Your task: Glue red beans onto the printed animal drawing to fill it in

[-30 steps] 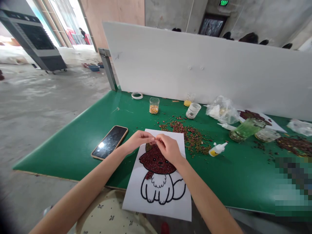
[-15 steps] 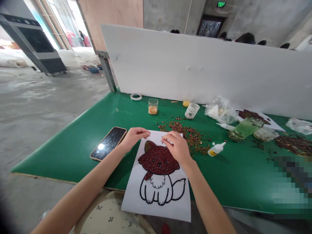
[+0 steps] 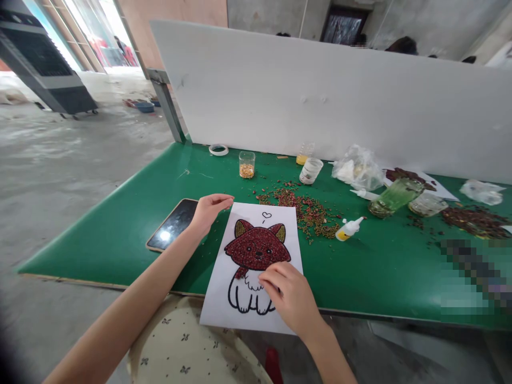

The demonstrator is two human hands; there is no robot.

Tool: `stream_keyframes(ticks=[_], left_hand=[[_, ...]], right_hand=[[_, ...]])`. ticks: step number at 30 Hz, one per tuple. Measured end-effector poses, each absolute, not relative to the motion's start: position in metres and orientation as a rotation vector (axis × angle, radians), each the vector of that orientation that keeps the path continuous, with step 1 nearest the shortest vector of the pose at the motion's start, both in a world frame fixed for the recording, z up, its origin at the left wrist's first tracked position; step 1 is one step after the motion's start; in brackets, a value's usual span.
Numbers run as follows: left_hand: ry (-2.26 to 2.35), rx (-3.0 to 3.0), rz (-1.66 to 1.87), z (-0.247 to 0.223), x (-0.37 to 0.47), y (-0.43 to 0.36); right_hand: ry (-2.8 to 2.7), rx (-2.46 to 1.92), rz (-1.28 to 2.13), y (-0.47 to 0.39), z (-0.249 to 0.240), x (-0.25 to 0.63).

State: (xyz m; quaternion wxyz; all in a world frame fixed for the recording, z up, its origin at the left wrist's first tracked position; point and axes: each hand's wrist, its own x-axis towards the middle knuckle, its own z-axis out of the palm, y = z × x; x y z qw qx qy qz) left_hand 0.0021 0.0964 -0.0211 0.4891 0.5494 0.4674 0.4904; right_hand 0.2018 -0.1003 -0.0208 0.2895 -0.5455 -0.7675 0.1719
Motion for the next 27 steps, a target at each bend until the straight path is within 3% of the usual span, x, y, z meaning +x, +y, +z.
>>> stream_keyframes(ticks=[27], left_hand=[[1.18,1.36,1.192,-0.023,0.001,0.098]], right_hand=[[-2.089,-1.595,0.435,-0.09,-0.013,0.188]])
